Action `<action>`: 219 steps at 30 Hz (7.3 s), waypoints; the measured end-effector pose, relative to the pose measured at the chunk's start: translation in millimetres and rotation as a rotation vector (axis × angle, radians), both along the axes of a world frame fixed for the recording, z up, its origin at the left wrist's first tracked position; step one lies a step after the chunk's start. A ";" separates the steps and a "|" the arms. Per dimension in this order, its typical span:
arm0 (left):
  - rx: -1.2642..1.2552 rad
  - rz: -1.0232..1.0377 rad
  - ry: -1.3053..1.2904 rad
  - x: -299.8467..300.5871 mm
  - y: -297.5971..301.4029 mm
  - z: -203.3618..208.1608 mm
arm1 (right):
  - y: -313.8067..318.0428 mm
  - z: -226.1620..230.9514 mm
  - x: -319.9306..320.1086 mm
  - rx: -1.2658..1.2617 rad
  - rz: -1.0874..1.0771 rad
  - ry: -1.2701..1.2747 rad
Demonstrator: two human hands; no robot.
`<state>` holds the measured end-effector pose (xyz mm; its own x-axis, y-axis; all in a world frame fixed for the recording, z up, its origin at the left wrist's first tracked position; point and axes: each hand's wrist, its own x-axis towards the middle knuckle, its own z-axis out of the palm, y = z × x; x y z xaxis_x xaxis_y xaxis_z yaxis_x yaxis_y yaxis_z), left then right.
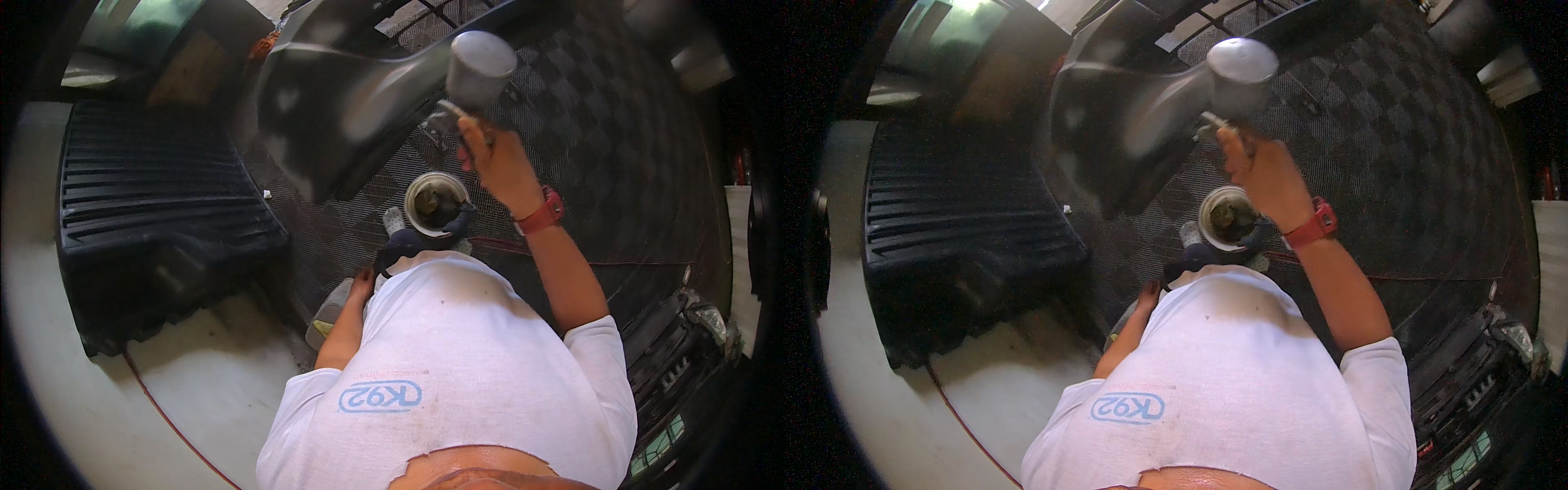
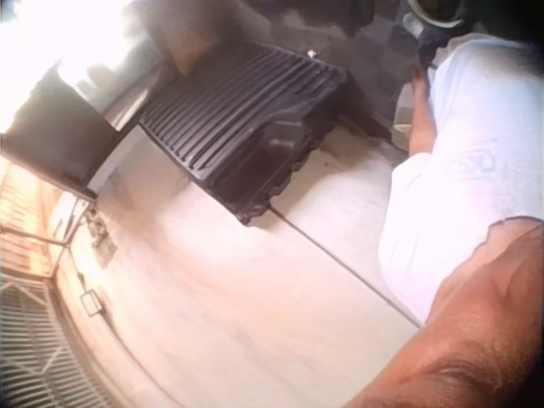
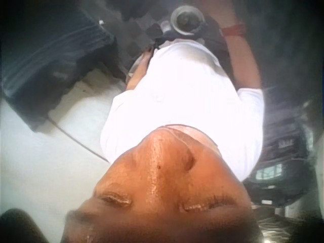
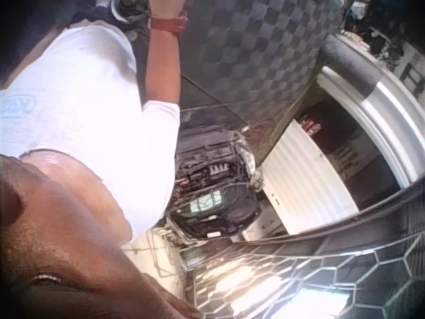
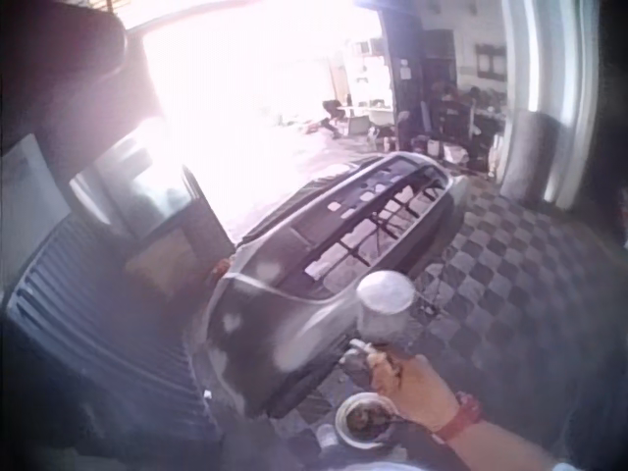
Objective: The person uses a spray gun to apply paint to a car bumper and grille assembly. They move around the part to cover different areas, including the front and sides, while holding the spray gun in their right hand.
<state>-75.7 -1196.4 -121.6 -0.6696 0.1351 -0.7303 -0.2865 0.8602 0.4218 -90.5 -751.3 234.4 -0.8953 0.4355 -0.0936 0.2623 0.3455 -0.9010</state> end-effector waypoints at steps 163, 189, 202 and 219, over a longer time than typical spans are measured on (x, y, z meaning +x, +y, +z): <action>-0.077 -0.048 -0.217 -448.5 -98.1 179.1 | -182.8 246.9 -222.9 -0.310 -0.272 -0.378; -0.006 -0.093 -0.397 -521.0 -127.5 186.0 | -252.7 67.5 -400.5 0.394 -0.171 -0.406; 0.057 -0.180 -0.390 -553.1 -133.4 173.9 | -275.1 83.6 -411.0 0.429 -0.239 -0.385; 0.012 -0.205 -0.387 -564.4 -152.1 165.2 | -268.4 85.8 -424.0 0.436 -0.231 -0.379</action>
